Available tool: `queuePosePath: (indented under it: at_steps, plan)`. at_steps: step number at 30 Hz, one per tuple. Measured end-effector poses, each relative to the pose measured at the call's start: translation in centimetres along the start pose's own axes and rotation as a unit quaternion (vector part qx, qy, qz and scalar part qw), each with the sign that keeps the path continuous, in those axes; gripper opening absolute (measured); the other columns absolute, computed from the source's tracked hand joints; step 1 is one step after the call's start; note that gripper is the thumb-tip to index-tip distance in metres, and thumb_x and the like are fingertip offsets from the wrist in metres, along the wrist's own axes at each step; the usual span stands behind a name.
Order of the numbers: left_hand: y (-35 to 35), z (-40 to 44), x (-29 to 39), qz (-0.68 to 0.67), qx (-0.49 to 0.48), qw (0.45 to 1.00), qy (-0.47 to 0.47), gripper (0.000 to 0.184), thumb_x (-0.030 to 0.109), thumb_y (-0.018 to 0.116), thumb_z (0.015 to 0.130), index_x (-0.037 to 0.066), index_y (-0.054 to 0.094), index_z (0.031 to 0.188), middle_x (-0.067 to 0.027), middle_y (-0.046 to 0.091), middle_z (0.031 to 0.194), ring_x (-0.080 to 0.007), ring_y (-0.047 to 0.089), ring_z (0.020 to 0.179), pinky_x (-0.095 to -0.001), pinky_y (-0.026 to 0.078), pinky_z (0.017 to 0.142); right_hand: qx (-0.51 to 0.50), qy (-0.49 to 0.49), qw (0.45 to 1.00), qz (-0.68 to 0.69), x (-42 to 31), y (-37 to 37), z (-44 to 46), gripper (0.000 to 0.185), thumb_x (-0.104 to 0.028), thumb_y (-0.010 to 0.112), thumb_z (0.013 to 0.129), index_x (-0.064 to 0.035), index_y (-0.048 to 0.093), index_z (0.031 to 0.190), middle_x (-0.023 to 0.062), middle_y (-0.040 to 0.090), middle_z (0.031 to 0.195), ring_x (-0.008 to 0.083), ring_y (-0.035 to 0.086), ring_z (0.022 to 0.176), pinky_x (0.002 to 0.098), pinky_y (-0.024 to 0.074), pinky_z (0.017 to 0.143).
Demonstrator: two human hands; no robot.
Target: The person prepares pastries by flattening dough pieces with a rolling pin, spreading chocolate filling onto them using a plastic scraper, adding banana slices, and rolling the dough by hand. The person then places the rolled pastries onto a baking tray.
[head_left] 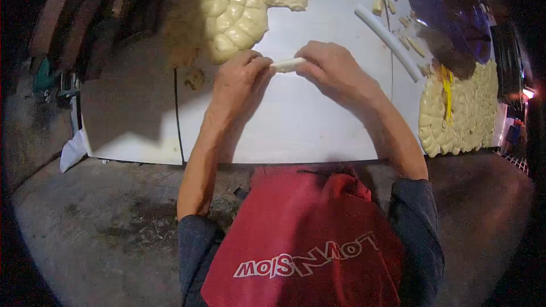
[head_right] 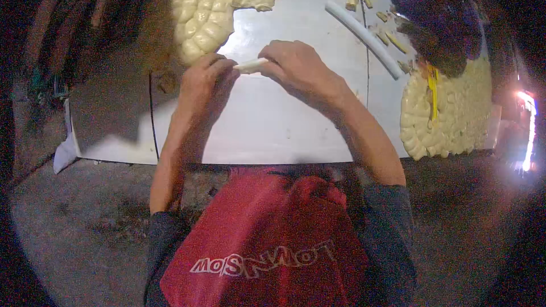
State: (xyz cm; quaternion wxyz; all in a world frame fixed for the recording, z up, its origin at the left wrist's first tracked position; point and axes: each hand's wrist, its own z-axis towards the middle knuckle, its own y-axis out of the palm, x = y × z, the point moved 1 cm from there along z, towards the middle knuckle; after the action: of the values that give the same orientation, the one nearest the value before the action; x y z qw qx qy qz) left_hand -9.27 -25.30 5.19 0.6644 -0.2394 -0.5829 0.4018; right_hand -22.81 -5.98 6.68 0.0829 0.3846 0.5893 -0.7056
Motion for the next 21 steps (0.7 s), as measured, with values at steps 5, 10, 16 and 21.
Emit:
queuePosePath:
  at_steps: [5, 10, 16, 21]
  plan:
    - [-0.8, 1.5, 3.4, -0.050, -0.043, 0.998, -0.003, 0.017, 0.018, 0.074, 0.091, 0.010, 0.075, 0.105, -0.0111, 0.073, 0.098, -0.0303, 0.072, 0.087, -0.0402, 0.058, 0.076, -0.029, 0.104, 0.990, 0.086, -0.4, -4.6, -2.0, 0.029, -0.026, 0.062, 0.095, 0.0008, 0.070, 0.103, 0.0188, 0.069, 0.093, 0.0357, 0.066, 0.087, 0.0444, 0.0517, 0.079]
    - [3.5, 3.7, 5.6, -0.099, -0.066, 0.992, 0.050, 0.020, 0.019, 0.072, 0.092, 0.010, 0.075, 0.110, -0.0095, 0.074, 0.102, -0.0282, 0.072, 0.087, -0.0388, 0.058, 0.076, 0.020, 0.105, 0.992, 0.063, 4.4, -7.2, -6.7, 0.029, -0.025, 0.067, 0.095, -0.0007, 0.070, 0.109, 0.0100, 0.068, 0.094, 0.0212, 0.063, 0.081, 0.0350, 0.0506, 0.074]
    - [6.6, 4.8, 10.4, -0.140, -0.058, 0.985, 0.086, 0.013, 0.010, 0.071, 0.085, 0.006, 0.075, 0.097, -0.0119, 0.068, 0.085, -0.0327, 0.068, 0.081, -0.0434, 0.054, 0.071, 0.056, 0.159, 0.983, 0.069, 6.2, -8.5, -12.2, 0.034, -0.024, 0.062, 0.096, 0.0011, 0.069, 0.117, 0.0162, 0.070, 0.102, 0.0291, 0.067, 0.088, 0.0376, 0.0528, 0.081]
    - [8.6, 3.2, 10.1, -0.114, -0.091, 0.984, 0.099, 0.014, 0.013, 0.072, 0.086, 0.007, 0.075, 0.097, -0.0110, 0.068, 0.086, -0.0328, 0.068, 0.082, -0.0436, 0.054, 0.071, 0.055, 0.128, 0.989, 0.054, 6.2, -7.1, -13.9, 0.030, -0.025, 0.063, 0.097, -0.0015, 0.070, 0.115, 0.0159, 0.069, 0.102, 0.0324, 0.066, 0.096, 0.0400, 0.0525, 0.086]
